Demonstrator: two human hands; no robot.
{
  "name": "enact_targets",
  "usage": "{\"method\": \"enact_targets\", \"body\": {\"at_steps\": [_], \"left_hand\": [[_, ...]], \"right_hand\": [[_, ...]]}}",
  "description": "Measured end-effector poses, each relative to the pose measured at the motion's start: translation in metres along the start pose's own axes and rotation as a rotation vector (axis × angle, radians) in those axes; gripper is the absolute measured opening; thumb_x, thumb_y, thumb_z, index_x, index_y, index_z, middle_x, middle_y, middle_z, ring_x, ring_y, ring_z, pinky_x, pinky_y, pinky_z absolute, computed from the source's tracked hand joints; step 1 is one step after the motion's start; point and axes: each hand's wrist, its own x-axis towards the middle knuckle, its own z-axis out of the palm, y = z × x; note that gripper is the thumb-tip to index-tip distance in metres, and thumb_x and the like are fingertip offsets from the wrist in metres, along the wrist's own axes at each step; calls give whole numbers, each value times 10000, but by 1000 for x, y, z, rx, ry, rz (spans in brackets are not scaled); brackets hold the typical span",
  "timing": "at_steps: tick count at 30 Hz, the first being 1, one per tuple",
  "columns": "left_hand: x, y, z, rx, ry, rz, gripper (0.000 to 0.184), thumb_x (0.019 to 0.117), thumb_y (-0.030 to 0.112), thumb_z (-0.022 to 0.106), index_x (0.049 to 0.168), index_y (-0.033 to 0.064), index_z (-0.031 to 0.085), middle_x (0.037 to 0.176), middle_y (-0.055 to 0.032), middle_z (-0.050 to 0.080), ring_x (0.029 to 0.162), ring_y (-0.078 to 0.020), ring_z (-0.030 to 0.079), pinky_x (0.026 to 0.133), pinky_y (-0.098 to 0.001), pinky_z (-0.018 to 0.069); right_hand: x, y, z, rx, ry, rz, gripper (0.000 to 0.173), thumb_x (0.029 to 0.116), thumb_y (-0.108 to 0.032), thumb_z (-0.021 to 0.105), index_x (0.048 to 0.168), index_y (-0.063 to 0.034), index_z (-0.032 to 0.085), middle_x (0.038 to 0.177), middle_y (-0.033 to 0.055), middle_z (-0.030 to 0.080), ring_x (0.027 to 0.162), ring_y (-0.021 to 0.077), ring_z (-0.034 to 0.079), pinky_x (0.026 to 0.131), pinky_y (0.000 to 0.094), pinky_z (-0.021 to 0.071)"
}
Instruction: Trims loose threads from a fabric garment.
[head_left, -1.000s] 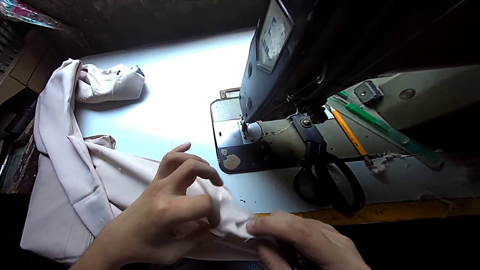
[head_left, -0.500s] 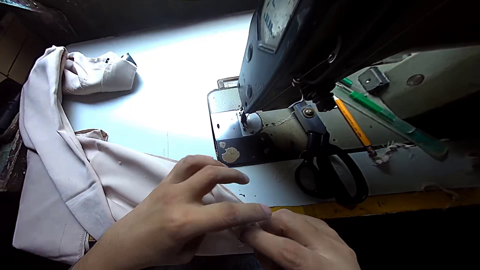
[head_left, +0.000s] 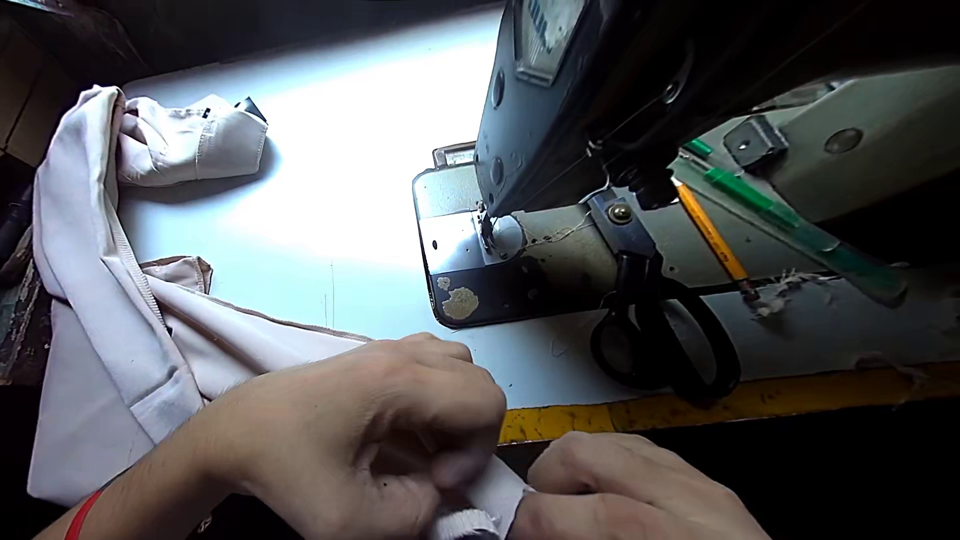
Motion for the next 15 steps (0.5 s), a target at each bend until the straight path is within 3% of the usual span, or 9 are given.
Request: {"method": "enact_targets", "body": {"at_steps": [2, 4, 7, 11, 15], "left_hand": [[-4, -1, 0, -79, 37, -32, 184, 911, 73, 625, 1089, 30, 634, 947, 5, 602, 901, -11, 604, 750, -134, 545], [-6, -1, 0, -62, 72, -13, 267, 900, 39, 612, 1157, 17, 684, 922, 6, 608, 841, 6, 584, 695, -106, 508], [-10, 0, -1, 54, 98, 18, 225, 922, 37, 612, 1107, 6, 735, 863, 12, 616, 774, 19, 556, 641, -97, 465], [-16, -5, 2, 86, 105, 8, 121, 918, 57, 595, 1003, 22, 673, 833, 22, 592, 768, 29, 538, 650, -94, 446], [-28, -8, 2, 148, 99, -48, 179, 952, 246, 657, 957, 69, 633, 892, 34, 567, 832, 21, 548, 674, -106, 463]], "right_hand": [[4, 1, 3, 26, 7, -9, 142, 969, -48, 634, 1074, -67, 728, 792, 95, 569, 719, 117, 539, 631, 191, 422], [7, 1, 5, 13, 8, -21, 167, 959, -42, 628, 1087, -64, 733, 789, 95, 579, 712, 119, 540, 626, 192, 423], [7, 1, 7, 27, 60, 28, 137, 972, -49, 638, 1088, -55, 709, 827, 85, 605, 752, 99, 576, 643, 177, 456], [4, 2, 12, 49, 134, 105, 66, 979, -62, 631, 1039, -41, 614, 891, 71, 637, 797, 45, 608, 680, 130, 486], [-1, 8, 15, -23, 149, 90, 66, 978, -65, 638, 1034, -48, 608, 901, 70, 643, 823, 54, 624, 695, 138, 497]]}}
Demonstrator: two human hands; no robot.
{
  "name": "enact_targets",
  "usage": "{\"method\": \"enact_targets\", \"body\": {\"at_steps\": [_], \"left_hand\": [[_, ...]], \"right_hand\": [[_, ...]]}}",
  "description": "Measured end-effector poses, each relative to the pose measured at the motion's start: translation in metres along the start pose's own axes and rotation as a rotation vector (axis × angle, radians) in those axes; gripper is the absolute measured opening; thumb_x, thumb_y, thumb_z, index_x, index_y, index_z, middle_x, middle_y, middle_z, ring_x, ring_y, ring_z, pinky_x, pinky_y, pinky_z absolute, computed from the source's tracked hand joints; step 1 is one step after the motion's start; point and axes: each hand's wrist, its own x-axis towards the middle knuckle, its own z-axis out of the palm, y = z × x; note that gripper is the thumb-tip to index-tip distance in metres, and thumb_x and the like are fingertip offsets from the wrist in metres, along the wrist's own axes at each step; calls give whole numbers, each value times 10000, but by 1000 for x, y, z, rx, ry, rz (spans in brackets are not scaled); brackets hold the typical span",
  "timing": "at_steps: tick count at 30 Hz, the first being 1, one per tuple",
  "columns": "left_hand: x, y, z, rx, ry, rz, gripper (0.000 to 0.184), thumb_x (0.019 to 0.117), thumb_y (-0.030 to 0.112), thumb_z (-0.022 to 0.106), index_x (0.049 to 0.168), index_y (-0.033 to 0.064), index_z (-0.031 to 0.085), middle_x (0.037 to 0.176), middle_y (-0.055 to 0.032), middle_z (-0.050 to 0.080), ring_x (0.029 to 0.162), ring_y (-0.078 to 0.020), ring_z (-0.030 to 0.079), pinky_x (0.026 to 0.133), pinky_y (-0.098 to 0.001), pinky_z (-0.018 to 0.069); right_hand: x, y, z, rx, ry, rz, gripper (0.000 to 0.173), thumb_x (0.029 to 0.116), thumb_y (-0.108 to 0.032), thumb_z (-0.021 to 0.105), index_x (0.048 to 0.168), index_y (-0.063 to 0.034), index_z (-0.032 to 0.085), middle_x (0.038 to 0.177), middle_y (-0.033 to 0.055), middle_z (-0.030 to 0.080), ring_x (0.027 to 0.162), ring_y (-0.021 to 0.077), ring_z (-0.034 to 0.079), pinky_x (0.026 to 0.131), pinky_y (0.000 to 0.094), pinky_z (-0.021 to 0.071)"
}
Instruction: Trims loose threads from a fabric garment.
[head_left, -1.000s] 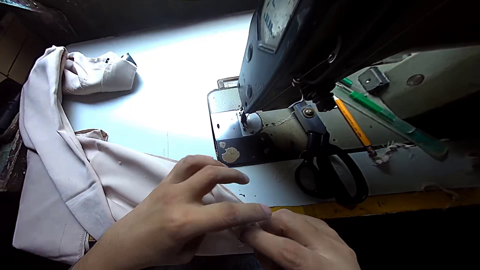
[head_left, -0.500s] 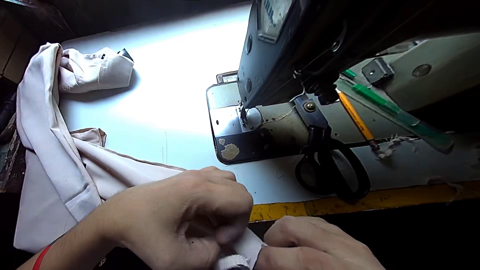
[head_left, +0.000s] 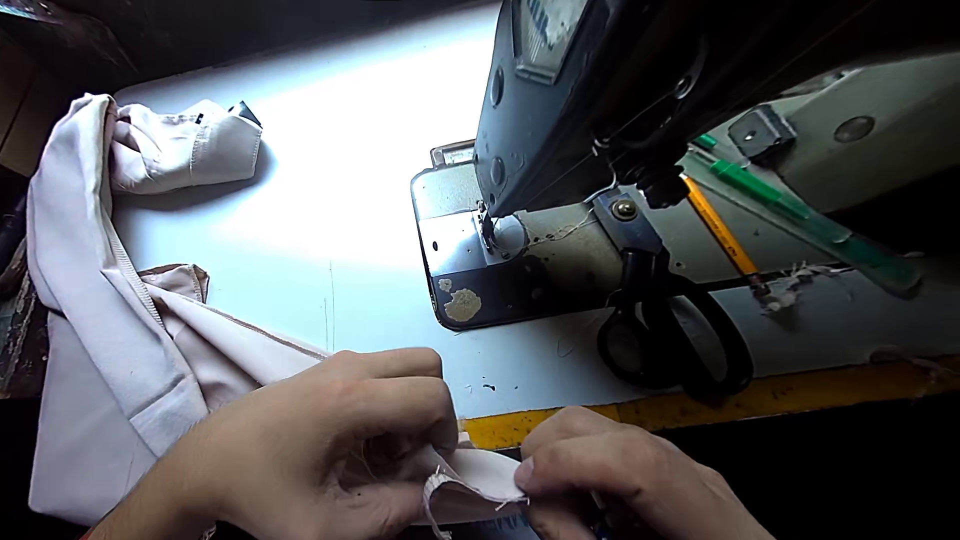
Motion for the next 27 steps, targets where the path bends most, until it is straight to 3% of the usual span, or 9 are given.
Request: {"method": "enact_targets", "body": {"at_steps": [3, 5, 7, 10, 13, 16, 27], "left_hand": [[-7, 3, 3, 162, 98, 27, 299, 972, 406, 672, 942, 109, 663, 1060, 19, 625, 1015, -25, 597, 812, -156, 522], [-10, 4, 13, 353, 240, 91, 149, 990, 273, 654, 950, 131, 676, 1121, 0, 643, 1087, -73, 607, 892, -202, 528], [-12, 2, 25, 533, 408, 166, 33, 979, 150, 665, 962, 151, 694, 1099, -2, 676, 1078, -112, 626, 902, -245, 526], [-15, 0, 33, 685, 521, 233, 19, 957, 142, 699, 953, 155, 686, 1052, 9, 676, 1015, -132, 637, 902, -300, 525], [-17, 1, 34, 755, 517, 230, 26, 958, 174, 694, 971, 157, 680, 1037, 5, 658, 1002, -142, 628, 909, -311, 520], [-15, 5, 36, 831, 514, 213, 40, 959, 181, 681, 963, 153, 653, 1010, -6, 659, 956, -149, 625, 885, -316, 508], [-11, 23, 40, 1138, 506, 126, 93, 963, 218, 688, 958, 127, 671, 920, -32, 684, 855, -180, 608, 797, -317, 467]], "right_hand": [[-4, 4, 0, -92, 12, -42, 52, 981, -82, 635, 1020, -60, 608, 890, 72, 627, 807, 74, 618, 682, 150, 494], [-6, 6, 0, -135, 2, -62, 48, 987, -96, 630, 1020, -67, 609, 885, 74, 625, 796, 86, 615, 671, 164, 490], [-6, 8, -2, -115, -41, -62, 66, 991, -126, 632, 1025, -70, 626, 905, 77, 631, 811, 88, 614, 675, 166, 486], [-3, 4, -8, 107, -88, 45, 213, 1000, -238, 675, 1043, -30, 662, 906, 73, 623, 804, 49, 589, 673, 142, 479], [5, -10, -11, 244, -9, 219, 173, 1006, -174, 663, 1016, -10, 716, 868, 36, 677, 761, -8, 602, 639, 118, 488], [15, -22, -5, 186, 15, 280, 117, 975, -83, 678, 982, 16, 740, 861, 57, 700, 738, 1, 611, 624, 123, 499], [25, -36, 3, -300, -52, 273, 127, 971, -184, 696, 952, -86, 775, 836, 37, 706, 629, 38, 547, 528, 190, 398]]}}
